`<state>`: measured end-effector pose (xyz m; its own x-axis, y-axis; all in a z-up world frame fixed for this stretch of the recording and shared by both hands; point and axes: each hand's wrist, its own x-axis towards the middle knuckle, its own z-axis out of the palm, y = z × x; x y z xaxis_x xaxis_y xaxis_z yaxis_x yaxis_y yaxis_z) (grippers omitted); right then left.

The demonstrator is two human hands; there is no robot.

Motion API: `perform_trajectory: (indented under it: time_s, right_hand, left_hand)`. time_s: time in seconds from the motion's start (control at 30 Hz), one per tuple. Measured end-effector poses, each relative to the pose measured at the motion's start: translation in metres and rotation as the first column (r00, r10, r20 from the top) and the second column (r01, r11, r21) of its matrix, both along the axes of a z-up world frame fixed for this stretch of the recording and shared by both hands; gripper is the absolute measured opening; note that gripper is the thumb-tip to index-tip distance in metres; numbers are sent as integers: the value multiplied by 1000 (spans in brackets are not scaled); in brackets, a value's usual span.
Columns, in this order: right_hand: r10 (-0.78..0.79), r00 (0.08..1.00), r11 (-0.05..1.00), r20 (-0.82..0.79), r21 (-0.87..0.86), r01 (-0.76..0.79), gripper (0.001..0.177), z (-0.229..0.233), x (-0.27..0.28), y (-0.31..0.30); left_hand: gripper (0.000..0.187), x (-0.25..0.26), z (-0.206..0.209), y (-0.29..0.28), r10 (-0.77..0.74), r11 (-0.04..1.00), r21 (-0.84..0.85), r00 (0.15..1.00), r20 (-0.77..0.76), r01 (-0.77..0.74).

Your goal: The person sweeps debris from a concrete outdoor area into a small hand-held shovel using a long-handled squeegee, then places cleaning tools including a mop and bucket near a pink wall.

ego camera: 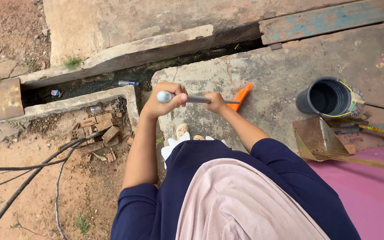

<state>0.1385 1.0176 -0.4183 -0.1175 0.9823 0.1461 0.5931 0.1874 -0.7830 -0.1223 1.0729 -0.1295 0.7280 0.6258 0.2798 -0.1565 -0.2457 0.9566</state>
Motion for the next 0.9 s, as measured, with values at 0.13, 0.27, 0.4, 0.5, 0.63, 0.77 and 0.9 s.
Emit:
perform_trajectory:
  time_s: [0.13, 0.27, 0.4, 0.5, 0.63, 0.77, 0.9]
  right_hand:
    - [-63, 997, 995, 40, 80, 59, 14, 39, -5, 36]
    - [-21, 994, 988, -110, 152, 37, 16, 80, -37, 98]
    - [20, 737, 999, -676, 47, 17, 7, 108, -24, 148]
    - [-173, 467, 982, -867, -190, 10, 16, 101, -3, 137]
    - [-231, 668, 972, -708, -142, 187, 11, 63, 51, 115]
    - [-428, 891, 896, -151, 58, 440, 17, 18, 111, 80]
    - [-507, 861, 859, -34, 65, 508, 20, 24, 136, 83]
  left_hand:
    - [36, -1, 36, 31, 0, 999, -45, 988, 157, 7]
    - [37, 10, 106, 68, -148, 964, 248, 971, 187, 99]
    - [29, 95, 116, 99, -324, 764, 568, 943, -71, 305]
    - [29, 138, 94, 112, -451, 703, 540, 877, -165, 463]
    - [28, 162, 60, 152, -626, 722, 357, 779, -29, 593]
    - [31, 182, 32, 177, -600, 773, 234, 799, -30, 589]
    - [33, 190, 39, 193, -526, 850, 52, 851, 7, 525]
